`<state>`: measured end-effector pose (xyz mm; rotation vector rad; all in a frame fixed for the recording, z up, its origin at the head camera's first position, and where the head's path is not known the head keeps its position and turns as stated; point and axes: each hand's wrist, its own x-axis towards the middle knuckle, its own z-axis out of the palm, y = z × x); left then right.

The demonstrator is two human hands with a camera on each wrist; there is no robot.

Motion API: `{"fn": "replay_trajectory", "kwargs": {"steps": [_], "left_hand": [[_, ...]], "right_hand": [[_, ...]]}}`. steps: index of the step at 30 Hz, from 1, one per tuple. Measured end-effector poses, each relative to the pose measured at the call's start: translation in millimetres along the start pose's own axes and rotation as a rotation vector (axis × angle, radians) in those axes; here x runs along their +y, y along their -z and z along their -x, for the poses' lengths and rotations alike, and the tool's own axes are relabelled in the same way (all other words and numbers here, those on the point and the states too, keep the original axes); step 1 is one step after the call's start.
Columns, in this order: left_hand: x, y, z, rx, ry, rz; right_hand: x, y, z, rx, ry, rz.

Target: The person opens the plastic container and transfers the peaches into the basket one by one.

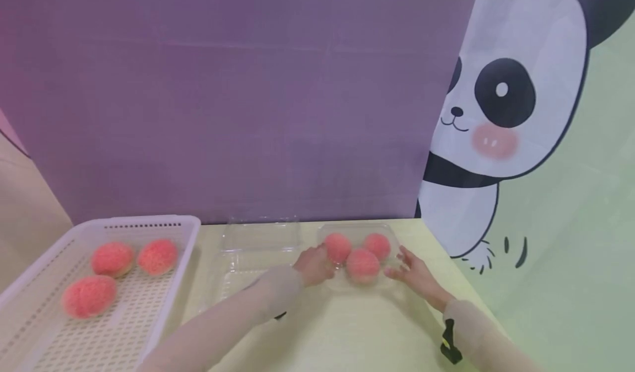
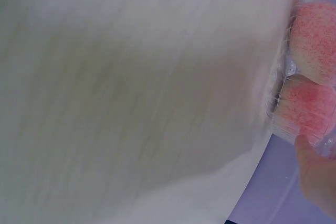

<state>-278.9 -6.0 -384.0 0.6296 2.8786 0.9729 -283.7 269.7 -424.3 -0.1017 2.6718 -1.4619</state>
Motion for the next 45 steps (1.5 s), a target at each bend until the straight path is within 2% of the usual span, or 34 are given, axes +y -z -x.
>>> {"fn": "replay_trajectory", "kwargs": {"steps": [12,16,19,25,32,37,40,41,45], "left_hand": [[-0.3,0.7,10.5,0.004,0.014,-0.018],[3.5,2.2,10.4,-0.006,-0.007,-0.065],[8.1,2.3,7.9,-0.021,-0.069,-0.134],[10.8,-2.9,2.7,-0.031,-0.145,-0.300],[8.9,-10.9,1.0,-0.040,-0.166,-0.484],[5.8,-13.5,0.1,-0.063,-0.217,-0.636],[5.6,-13.5,0.7,-0.052,-0.259,-0.727],[5.2,-14.3,0.9,-0.048,-0.273,-0.767],[5.0,-18.5,1.5,-0.052,-0.393,-1.115]], "right_hand": [[-4.0,-6.5,7.8,0.018,-0.013,0.025],[-3.1,-4.6,8.4,0.004,-0.016,0.018],[-0.7,-0.6,6.2,0.006,0.004,0.013],[5.9,4.5,-1.3,-0.012,0.083,0.005],[8.9,0.0,-5.8,-0.046,0.102,0.014],[10.6,-2.8,-6.1,-0.046,0.110,-0.015],[12.5,-2.8,-6.6,-0.056,0.124,-0.037],[13.3,-2.6,-6.7,-0.063,0.132,-0.045],[16.2,-1.5,-6.4,-0.090,0.152,-0.089]]}}
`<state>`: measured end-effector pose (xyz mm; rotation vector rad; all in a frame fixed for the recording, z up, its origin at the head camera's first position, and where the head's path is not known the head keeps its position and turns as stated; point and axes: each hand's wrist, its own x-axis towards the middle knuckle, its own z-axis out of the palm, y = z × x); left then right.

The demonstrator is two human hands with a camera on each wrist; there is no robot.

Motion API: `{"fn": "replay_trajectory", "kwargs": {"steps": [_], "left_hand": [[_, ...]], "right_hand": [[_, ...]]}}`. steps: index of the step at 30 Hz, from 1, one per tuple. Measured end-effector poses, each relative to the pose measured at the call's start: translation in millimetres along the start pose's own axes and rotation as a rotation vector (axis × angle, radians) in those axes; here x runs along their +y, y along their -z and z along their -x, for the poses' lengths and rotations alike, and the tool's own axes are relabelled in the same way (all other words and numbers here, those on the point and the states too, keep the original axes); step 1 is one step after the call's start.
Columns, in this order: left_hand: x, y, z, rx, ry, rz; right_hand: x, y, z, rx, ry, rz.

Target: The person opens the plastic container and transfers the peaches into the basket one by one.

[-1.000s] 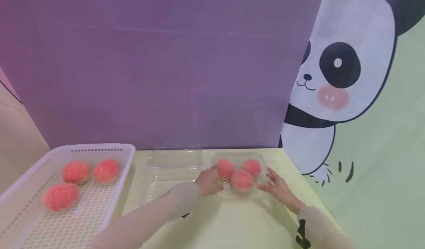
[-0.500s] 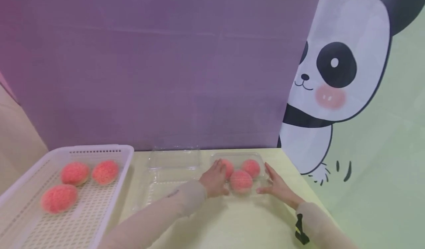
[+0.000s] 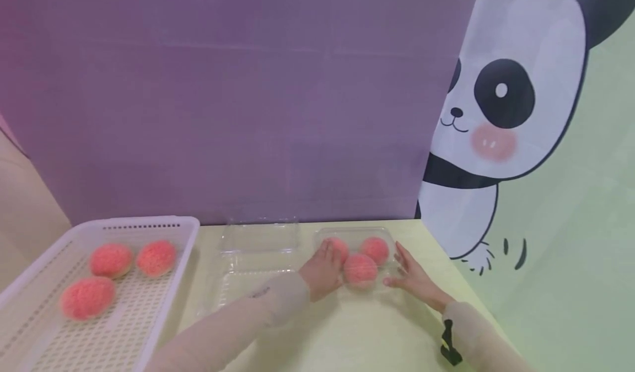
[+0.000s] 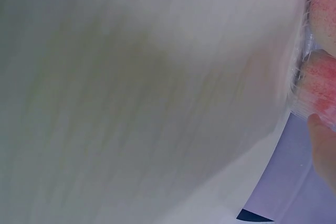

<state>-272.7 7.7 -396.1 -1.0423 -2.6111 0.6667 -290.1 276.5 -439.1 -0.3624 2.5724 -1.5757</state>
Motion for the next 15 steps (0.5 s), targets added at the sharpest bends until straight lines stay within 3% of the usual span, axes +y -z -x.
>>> {"fn": "replay_trajectory", "kwargs": {"steps": [3,7,13,15], "left_hand": [[4.1,1.5,0.2,-0.002,-0.032,-0.135],[10.0,4.9,0.2,0.007,0.044,-0.067],[18.3,3.8,-1.7,0.048,0.084,-0.161],[20.7,2.7,-3.9,0.031,0.086,-0.195]], "right_hand": [[-0.4,0.7,1.2,-0.007,-0.003,-0.019],[-4.5,0.0,2.3,-0.005,-0.059,-0.005],[-8.8,-3.0,1.8,0.004,-0.142,0.029],[-8.6,-3.6,1.5,0.012,-0.160,0.034]]}}
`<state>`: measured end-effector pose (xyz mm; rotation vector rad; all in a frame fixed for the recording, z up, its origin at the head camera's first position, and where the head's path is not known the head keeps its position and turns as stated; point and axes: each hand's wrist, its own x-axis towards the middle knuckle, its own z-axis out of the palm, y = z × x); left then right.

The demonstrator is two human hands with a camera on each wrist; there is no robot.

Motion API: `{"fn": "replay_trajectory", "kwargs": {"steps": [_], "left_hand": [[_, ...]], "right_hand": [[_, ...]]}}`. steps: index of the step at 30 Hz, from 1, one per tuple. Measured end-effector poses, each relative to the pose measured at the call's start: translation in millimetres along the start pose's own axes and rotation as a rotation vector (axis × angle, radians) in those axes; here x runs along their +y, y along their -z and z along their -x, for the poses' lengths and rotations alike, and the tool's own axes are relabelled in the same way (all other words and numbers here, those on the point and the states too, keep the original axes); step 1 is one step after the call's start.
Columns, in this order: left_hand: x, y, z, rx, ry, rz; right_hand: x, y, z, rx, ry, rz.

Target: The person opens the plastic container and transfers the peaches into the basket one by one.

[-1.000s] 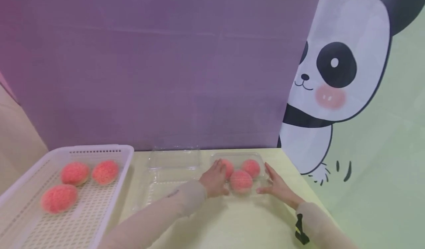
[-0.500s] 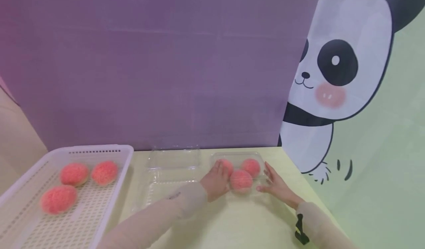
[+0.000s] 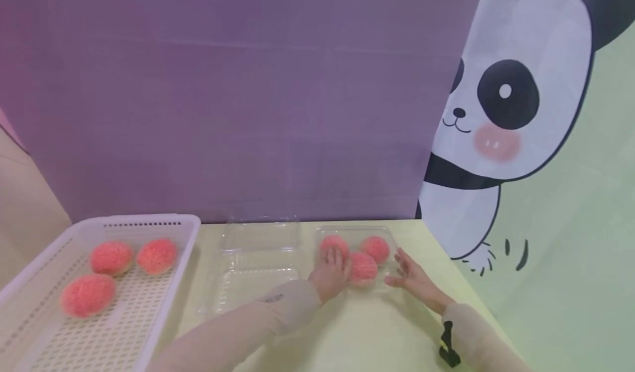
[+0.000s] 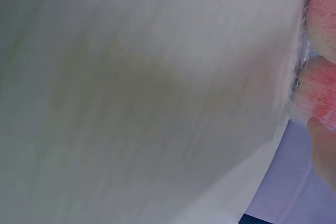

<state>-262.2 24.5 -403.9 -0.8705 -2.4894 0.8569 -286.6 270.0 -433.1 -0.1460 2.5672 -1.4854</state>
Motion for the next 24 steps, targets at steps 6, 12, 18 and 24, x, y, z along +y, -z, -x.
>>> {"fn": "replay_trajectory", "kwargs": {"steps": [6,12,18,24], "left_hand": [[3.2,8.4,-0.6,-0.073,-0.009,-0.071],[2.6,12.7,-0.1,-0.044,0.028,-0.054],[0.8,17.4,-2.5,-0.069,0.026,-0.066],[1.6,19.9,-4.8,-0.085,0.035,-0.019]], "right_hand": [[1.5,0.5,1.2,0.000,-0.011,0.007],[-1.4,-0.5,-0.4,-0.011,-0.013,-0.007],[-2.6,1.6,-0.4,-0.004,-0.015,0.002],[-2.0,3.3,0.4,-0.015,-0.013,-0.004]]}}
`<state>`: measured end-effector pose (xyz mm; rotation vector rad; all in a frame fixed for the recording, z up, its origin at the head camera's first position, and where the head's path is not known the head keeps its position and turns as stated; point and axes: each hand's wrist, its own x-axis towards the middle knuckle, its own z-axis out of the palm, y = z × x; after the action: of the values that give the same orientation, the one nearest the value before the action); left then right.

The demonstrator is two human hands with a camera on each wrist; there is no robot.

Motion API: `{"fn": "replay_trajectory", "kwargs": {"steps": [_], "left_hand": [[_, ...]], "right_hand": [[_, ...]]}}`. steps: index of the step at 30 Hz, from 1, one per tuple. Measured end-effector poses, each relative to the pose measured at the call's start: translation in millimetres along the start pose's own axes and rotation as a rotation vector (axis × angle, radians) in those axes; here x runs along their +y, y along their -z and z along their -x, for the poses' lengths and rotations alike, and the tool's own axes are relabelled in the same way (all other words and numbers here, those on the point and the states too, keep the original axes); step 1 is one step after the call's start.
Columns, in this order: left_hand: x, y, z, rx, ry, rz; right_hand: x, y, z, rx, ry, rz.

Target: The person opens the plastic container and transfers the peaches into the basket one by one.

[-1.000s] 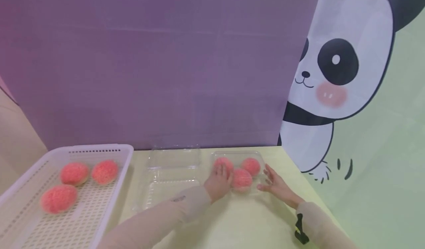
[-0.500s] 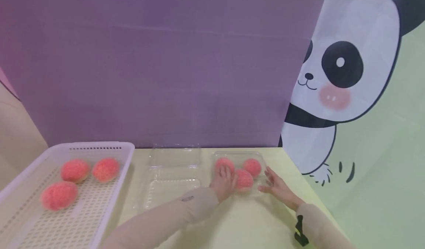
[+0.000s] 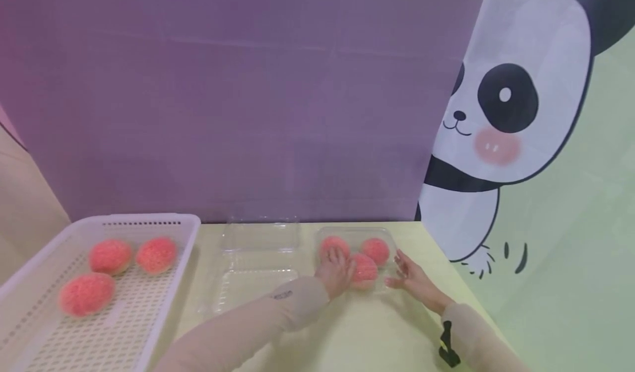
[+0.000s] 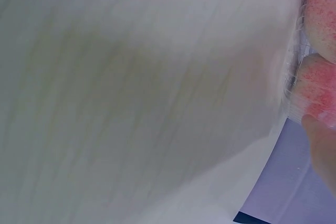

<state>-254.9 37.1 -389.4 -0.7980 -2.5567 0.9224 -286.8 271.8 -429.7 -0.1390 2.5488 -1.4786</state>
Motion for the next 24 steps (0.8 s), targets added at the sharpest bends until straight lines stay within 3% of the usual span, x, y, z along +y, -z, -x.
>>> {"fn": "replay_trajectory", "kwargs": {"steps": [6,14,24], "left_hand": [[1.3,-0.2,-0.4,-0.033,-0.007,-0.003],[-0.5,-2.5,-4.1,0.019,-0.015,-0.072],[-0.7,2.3,-4.0,-0.016,-0.028,-0.068]], "right_hand": [[-0.9,-1.2,1.0,-0.008,-0.003,0.007],[-8.1,-0.2,-0.9,0.002,0.001,0.029],[-5.0,-1.4,-1.7,0.012,0.005,0.025]]}}
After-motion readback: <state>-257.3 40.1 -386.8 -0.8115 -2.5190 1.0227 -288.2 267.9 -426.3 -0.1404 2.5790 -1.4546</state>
